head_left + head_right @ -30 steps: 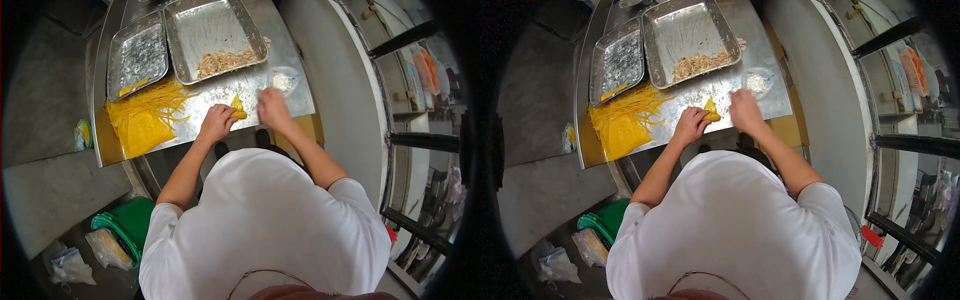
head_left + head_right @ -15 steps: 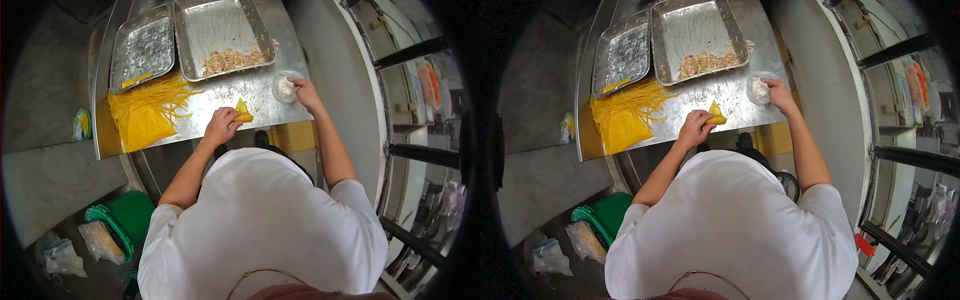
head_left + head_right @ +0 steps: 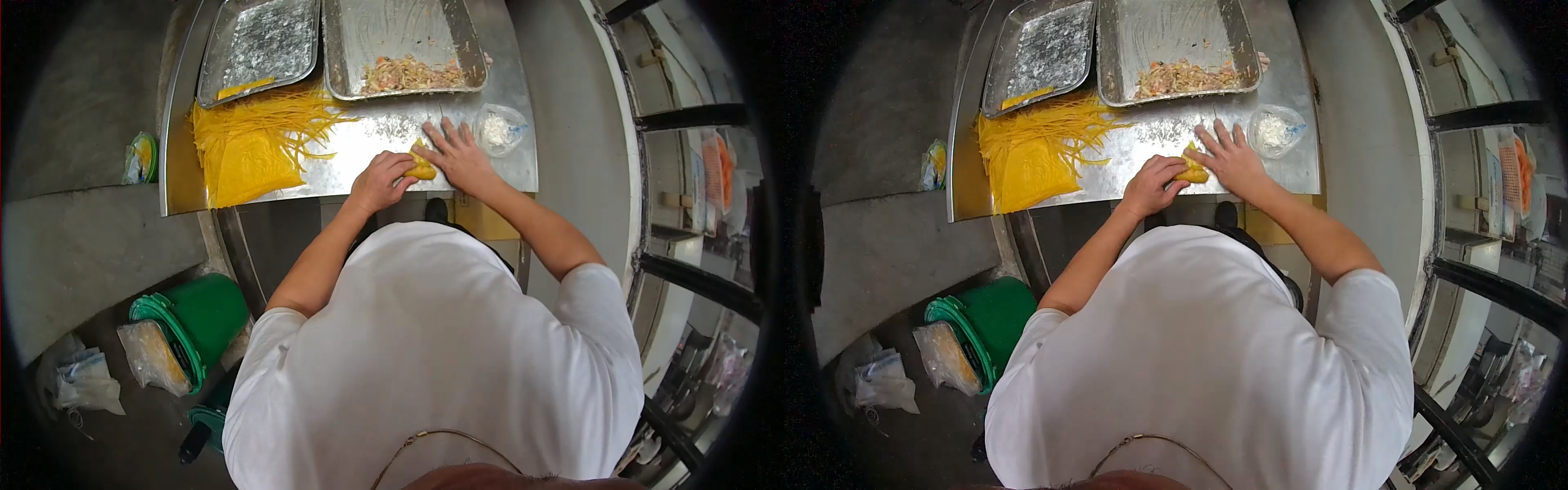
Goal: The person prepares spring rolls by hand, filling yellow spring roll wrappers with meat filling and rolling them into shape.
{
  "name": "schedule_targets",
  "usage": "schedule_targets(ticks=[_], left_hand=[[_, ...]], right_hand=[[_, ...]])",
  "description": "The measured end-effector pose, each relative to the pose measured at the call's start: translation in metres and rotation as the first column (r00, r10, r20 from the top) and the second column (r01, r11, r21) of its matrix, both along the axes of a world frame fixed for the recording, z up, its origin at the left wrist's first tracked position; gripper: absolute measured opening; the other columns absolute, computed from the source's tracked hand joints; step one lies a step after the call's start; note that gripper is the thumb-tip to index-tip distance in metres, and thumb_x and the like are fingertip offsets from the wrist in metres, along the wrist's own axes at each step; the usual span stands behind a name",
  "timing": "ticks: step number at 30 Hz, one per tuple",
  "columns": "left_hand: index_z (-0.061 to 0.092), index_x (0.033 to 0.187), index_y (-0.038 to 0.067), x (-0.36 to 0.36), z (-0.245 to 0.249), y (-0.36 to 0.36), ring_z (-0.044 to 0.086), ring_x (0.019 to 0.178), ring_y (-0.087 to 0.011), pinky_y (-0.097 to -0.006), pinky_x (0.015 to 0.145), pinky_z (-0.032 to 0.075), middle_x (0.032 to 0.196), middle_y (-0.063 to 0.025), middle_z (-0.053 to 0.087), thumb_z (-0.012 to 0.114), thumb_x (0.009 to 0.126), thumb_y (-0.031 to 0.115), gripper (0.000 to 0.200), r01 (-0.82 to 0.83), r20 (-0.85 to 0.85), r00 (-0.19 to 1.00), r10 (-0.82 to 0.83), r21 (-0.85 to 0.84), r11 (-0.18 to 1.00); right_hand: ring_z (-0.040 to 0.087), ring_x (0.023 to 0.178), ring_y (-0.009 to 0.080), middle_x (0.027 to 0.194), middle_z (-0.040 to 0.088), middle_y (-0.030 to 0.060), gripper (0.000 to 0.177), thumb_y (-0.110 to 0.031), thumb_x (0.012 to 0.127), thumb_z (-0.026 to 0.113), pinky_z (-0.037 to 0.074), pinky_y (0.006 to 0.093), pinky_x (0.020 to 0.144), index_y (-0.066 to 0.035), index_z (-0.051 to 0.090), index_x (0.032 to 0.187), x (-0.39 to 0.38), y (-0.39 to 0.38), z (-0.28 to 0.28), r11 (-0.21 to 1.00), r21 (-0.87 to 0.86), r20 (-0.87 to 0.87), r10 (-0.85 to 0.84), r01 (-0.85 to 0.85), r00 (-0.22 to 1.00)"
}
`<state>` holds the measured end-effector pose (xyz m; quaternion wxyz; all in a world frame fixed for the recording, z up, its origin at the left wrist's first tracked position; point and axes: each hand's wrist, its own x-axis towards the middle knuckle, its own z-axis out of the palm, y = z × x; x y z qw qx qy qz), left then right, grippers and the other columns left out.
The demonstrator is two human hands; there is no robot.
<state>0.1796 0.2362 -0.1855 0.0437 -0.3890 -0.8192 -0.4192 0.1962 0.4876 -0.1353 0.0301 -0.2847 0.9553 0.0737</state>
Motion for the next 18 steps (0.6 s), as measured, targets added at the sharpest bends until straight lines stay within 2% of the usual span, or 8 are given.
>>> schedule_targets(ticks=[2, 4, 6, 8, 10, 14, 16, 18], left_hand=[[0.073, 0.114, 0.006, -0.002, 0.0, 0.0, 0.066, 0.105, -0.0313, -0.0413, 0.094, 0.055, 0.119, -0.009, 0.072, 0.083, 0.085, 0.017, 0.032, 0.008, 0.001, 1.0, -0.008, 0.012, 1.0], [0.074, 0.113, 0.005, -0.001, 0.001, 0.001, 0.067, 0.104, -0.0309, -0.0407, 0.093, 0.056, 0.115, -0.0096, 0.074, 0.083, 0.085, 0.016, 0.032, 0.012, -0.03, 0.999, -0.011, 0.044, 0.999], [0.074, 0.113, 0.005, -0.001, 0.002, 0.0, 0.067, 0.104, -0.0306, -0.0406, 0.093, 0.056, 0.115, -0.0097, 0.074, 0.083, 0.085, 0.017, 0.032, 0.015, -0.026, 1.0, -0.014, 0.037, 0.999], [0.074, 0.113, 0.005, -0.002, 0.001, 0.001, 0.067, 0.103, -0.0303, -0.0405, 0.092, 0.056, 0.115, -0.0099, 0.074, 0.083, 0.085, 0.017, 0.032, 0.019, -0.025, 1.0, -0.018, 0.037, 0.999], [0.075, 0.115, 0.006, -0.002, 0.001, 0.001, 0.067, 0.103, -0.0303, -0.0391, 0.091, 0.057, 0.116, -0.0084, 0.075, 0.084, 0.086, 0.017, 0.032, 0.005, -0.008, 1.0, -0.004, 0.022, 1.0], [0.074, 0.112, 0.006, 0.0, 0.002, 0.001, 0.067, 0.103, -0.0292, -0.0401, 0.092, 0.056, 0.114, -0.0077, 0.074, 0.084, 0.086, 0.018, 0.03, 0.008, -0.003, 1.0, -0.008, 0.003, 1.0], [0.074, 0.112, 0.007, -0.001, 0.003, 0.002, 0.066, 0.103, -0.0288, -0.0398, 0.092, 0.056, 0.114, -0.0064, 0.074, 0.083, 0.087, 0.019, 0.029, -0.01, 0.02, 1.0, 0.01, -0.009, 1.0], [0.074, 0.112, 0.008, 0.0, 0.004, 0.001, 0.066, 0.103, -0.0289, -0.0398, 0.092, 0.056, 0.114, -0.0063, 0.074, 0.083, 0.088, 0.019, 0.029, -0.003, 0.015, 1.0, 0.003, -0.013, 1.0]], right_hand=[[0.03, 0.157, 0.0452, 0.174, 0.03, 0.0152, 0.06, -0.022, 0.103, 0.055, 0.029, 0.0661, 0.123, -0.032, 0.046, 0.161, -0.016, 0.008, -0.007, 0.998, 0.055, -0.123, -0.006, 0.013, 0.992], [0.03, 0.157, 0.0445, 0.174, 0.029, 0.0152, 0.062, -0.021, 0.102, 0.056, 0.027, 0.0667, 0.124, -0.028, 0.044, 0.163, -0.023, 0.015, 0.007, 0.996, 0.075, -0.133, -0.037, 0.047, 0.99], [0.031, 0.157, 0.0438, 0.173, 0.031, 0.0154, 0.067, -0.016, 0.098, 0.058, 0.028, 0.0656, 0.124, -0.023, 0.044, 0.163, -0.026, 0.025, 0.028, 0.98, 0.081, -0.138, -0.167, 0.179, 0.976], [0.031, 0.156, 0.0433, 0.171, 0.033, 0.0164, 0.072, -0.01, 0.093, 0.06, 0.028, 0.0643, 0.124, -0.02, 0.043, 0.163, -0.023, 0.048, 0.037, 0.965, -0.006, -0.102, -0.261, 0.261, 0.96], [0.031, 0.156, 0.0445, 0.17, 0.033, 0.0176, 0.075, -0.008, 0.091, 0.061, 0.028, 0.0639, 0.125, -0.019, 0.043, 0.163, -0.018, 0.076, 0.042, 0.758, -0.345, 0.142, -0.54, 0.553, 0.829], [0.033, 0.154, 0.0447, 0.169, 0.034, 0.0191, 0.075, 0.002, 0.086, 0.063, 0.031, 0.0612, 0.124, -0.018, 0.052, 0.158, 0.013, 0.093, 0.036, 0.64, -0.217, 0.184, -0.715, 0.737, 0.675], [0.034, 0.153, 0.0463, 0.167, 0.037, 0.0202, 0.074, 0.004, 0.084, 0.062, 0.031, 0.0586, 0.124, -0.017, 0.057, 0.154, 0.028, 0.094, 0.007, 0.802, 0.004, -0.025, -0.597, 0.597, 0.802], [0.034, 0.153, 0.0468, 0.167, 0.038, 0.0202, 0.075, 0.005, 0.083, 0.061, 0.031, 0.0587, 0.124, -0.019, 0.057, 0.155, 0.03, 0.094, 0.008, 0.785, -0.034, -0.039, -0.62, 0.619, 0.784]])
